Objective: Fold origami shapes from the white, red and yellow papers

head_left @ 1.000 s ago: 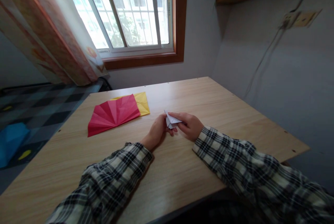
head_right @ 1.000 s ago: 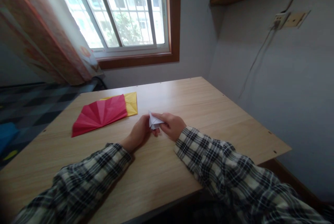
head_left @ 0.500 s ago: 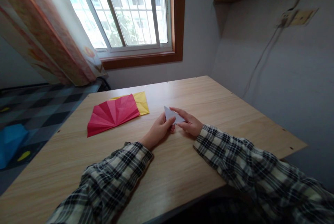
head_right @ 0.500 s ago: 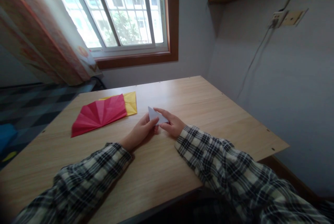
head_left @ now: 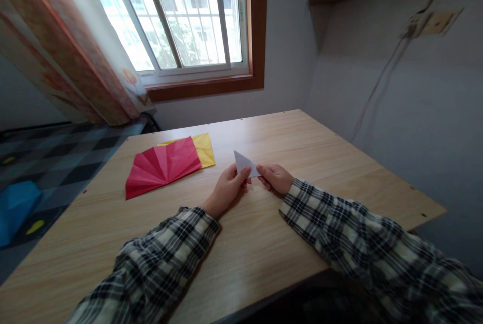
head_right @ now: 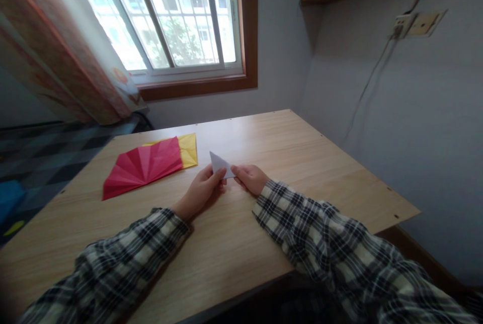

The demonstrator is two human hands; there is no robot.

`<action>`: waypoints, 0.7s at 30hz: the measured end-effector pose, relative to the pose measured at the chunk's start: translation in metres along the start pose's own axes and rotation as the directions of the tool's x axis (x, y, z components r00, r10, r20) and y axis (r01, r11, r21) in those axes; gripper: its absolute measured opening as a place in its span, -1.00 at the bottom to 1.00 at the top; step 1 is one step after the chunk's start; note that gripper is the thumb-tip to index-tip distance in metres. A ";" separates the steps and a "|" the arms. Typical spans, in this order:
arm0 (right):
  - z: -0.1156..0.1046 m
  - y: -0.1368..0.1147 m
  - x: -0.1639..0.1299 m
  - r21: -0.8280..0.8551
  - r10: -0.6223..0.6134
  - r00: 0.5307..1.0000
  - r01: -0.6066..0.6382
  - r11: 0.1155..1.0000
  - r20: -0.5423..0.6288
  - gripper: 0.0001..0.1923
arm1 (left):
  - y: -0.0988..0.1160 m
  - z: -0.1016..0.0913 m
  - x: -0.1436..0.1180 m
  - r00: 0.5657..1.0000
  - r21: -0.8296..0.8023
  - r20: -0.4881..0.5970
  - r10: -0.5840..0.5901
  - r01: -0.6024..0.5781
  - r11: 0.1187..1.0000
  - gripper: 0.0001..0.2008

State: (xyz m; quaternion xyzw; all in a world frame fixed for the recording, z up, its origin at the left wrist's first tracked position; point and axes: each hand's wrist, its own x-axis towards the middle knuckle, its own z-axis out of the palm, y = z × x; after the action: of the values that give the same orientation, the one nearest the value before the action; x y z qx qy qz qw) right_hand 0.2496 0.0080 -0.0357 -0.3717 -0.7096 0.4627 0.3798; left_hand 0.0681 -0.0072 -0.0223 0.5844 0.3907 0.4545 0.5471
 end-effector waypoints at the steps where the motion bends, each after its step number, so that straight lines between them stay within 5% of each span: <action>1: -0.001 -0.002 0.000 -0.043 -0.018 1.000 0.018 0.999 -0.005 -0.30 | 0.000 0.000 0.000 1.000 0.000 -0.005 -0.002 0.002 1.000 -0.57; 12: -0.001 -0.012 -0.004 -0.345 -0.177 0.983 0.152 0.926 -0.044 -0.36 | 0.006 0.002 -0.003 0.999 0.157 -0.025 0.028 -0.024 0.987 -0.49; 21: 0.004 -0.007 -0.004 0.058 0.065 0.987 -0.057 0.997 -0.150 -0.29 | 0.008 0.000 -0.003 0.992 0.105 -0.120 0.042 -0.029 0.994 -0.48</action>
State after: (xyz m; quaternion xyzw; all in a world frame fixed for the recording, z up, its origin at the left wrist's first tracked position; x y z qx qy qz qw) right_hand 0.2473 0.0009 -0.0314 -0.4171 -0.6543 0.4635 0.4279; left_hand 0.0673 -0.0105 -0.0150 0.5899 0.4360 0.4782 0.4830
